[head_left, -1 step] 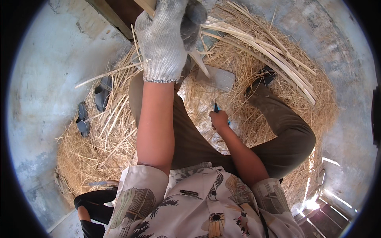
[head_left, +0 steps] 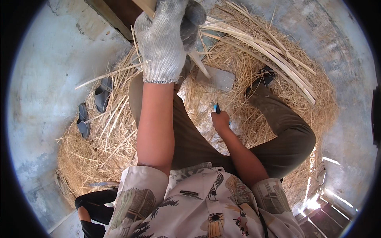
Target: The person sits on a straw-covered floor and uses a knife to split a long piece of bamboo into thin strips. They hold the bamboo with a gloved hand and carefully shave the material, creating fine slivers that fall onto the pile of straw below.
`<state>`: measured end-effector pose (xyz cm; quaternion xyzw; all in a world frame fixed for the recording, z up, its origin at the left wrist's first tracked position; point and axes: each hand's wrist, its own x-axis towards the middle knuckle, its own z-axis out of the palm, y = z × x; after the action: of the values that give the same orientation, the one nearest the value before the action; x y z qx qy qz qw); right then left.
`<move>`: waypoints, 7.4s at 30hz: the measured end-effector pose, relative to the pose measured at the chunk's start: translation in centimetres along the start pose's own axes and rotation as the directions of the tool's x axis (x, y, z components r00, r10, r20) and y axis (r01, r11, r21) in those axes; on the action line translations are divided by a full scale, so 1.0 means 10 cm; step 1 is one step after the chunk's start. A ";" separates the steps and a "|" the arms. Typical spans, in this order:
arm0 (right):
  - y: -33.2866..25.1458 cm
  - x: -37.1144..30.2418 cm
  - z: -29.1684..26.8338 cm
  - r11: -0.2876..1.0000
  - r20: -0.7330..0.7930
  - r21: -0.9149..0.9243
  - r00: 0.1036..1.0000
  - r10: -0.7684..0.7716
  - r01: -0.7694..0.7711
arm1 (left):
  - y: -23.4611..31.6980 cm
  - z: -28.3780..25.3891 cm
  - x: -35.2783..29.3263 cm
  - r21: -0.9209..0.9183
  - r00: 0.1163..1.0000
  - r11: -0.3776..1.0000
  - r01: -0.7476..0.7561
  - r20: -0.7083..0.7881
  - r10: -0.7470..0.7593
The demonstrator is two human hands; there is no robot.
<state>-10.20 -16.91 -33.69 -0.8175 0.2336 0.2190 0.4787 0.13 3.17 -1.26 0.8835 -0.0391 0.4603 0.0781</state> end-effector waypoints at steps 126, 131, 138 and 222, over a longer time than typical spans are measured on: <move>-1.30 -1.09 -0.45 0.658 -0.425 0.449 0.792 -0.438 0.605 | 0.21 -0.14 0.37 -0.744 0.824 -0.531 0.406 0.549 -0.140; -0.91 -0.77 -0.15 0.823 0.024 0.556 0.987 -0.160 0.120 | 0.25 -0.16 0.36 -0.739 0.828 -0.521 0.428 0.552 -0.102; -1.36 -1.05 -0.64 0.453 -0.250 0.796 0.900 -0.358 0.401 | 0.26 -0.15 0.32 -0.751 0.865 -0.499 0.432 0.501 -0.005; -1.36 -1.35 -0.52 0.708 0.323 0.699 0.928 -0.184 -0.103 | 0.38 -0.18 0.35 -0.782 0.718 -0.496 0.376 0.585 -0.377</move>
<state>-12.16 -13.34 -14.30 -0.5210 0.1865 0.2521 0.7939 0.20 -0.28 3.02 0.3969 -0.0467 0.1716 0.9005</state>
